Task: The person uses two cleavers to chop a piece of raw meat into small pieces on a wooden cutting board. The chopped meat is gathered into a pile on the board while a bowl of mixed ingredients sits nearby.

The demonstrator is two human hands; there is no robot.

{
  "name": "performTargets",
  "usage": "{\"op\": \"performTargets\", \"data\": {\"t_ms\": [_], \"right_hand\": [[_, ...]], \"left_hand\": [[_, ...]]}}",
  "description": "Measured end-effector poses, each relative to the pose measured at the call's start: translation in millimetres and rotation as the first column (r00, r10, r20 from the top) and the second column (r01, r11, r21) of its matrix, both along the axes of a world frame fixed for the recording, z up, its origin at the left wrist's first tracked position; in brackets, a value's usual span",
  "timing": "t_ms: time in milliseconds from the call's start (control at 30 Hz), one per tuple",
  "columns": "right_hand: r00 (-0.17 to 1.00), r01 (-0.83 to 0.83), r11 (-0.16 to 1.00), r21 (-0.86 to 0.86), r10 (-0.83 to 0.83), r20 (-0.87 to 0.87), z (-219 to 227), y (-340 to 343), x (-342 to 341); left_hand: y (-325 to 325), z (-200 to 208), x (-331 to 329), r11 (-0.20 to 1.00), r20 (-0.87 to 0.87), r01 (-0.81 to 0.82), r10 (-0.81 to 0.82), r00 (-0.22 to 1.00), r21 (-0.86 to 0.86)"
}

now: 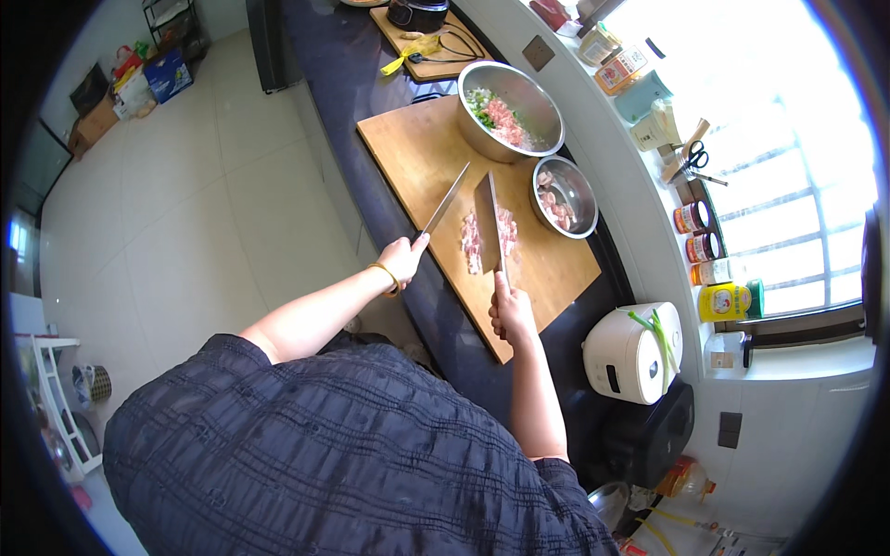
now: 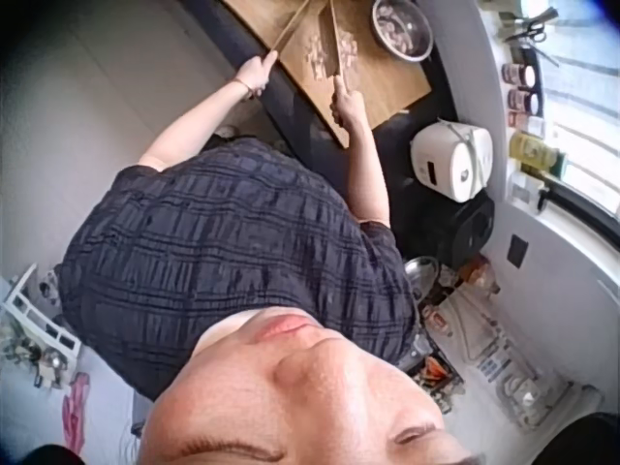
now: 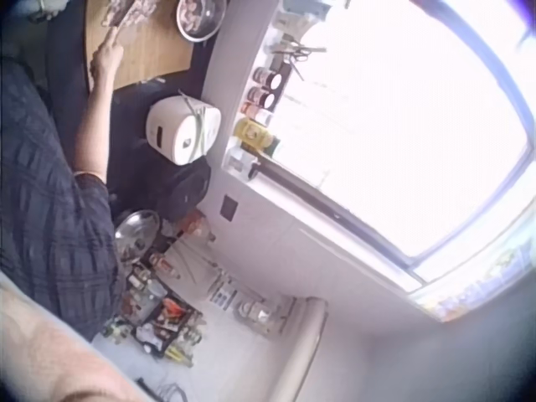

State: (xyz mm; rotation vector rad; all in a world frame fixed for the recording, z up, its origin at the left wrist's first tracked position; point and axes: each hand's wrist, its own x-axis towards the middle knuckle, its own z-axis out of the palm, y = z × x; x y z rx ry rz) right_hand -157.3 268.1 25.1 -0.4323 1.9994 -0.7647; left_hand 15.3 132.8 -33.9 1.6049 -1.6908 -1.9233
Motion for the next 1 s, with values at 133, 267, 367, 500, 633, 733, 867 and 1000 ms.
{"op": "performTargets", "data": {"t_ms": [133,267,367,500,633,733,867,1000], "right_hand": [[0.997,0.035,0.997,0.069,-0.03,-0.073,-23,7,17],[0.993,0.068,0.996,-0.051,-0.063,0.101,0,1,11],[0.988,-0.075,0.996,-0.052,0.068,-0.138,-37,21,17],[0.999,-0.03,0.999,-0.028,0.029,-0.027,-23,12,17],[1.0,-0.002,0.999,-0.053,0.003,0.017,-32,18,26],[0.99,0.055,0.995,0.085,-0.066,0.127,-3,12,25],[1.0,-0.011,0.996,-0.083,0.011,0.001,-15,22,23],[0.997,0.031,0.999,0.03,-0.033,0.07,-26,20,20]], "left_hand": [[0,0,-5,1.0,-0.012,0.004,-0.004,1.0,0.022],[0,-3,-1,0.999,-0.012,0.001,-0.001,1.0,0.043],[3,3,-4,0.996,-0.04,-0.042,0.046,0.998,0.078],[6,-8,-3,0.995,-0.069,-0.101,0.102,0.992,0.02],[3,-7,-6,0.994,-0.073,-0.1,0.103,0.992,0.039],[1,-4,-6,0.992,-0.087,-0.114,0.118,0.989,0.05],[3,-2,-2,0.981,-0.099,-0.106,0.123,0.987,0.16],[3,0,-1,0.984,-0.123,-0.128,0.143,0.982,0.121]]}}
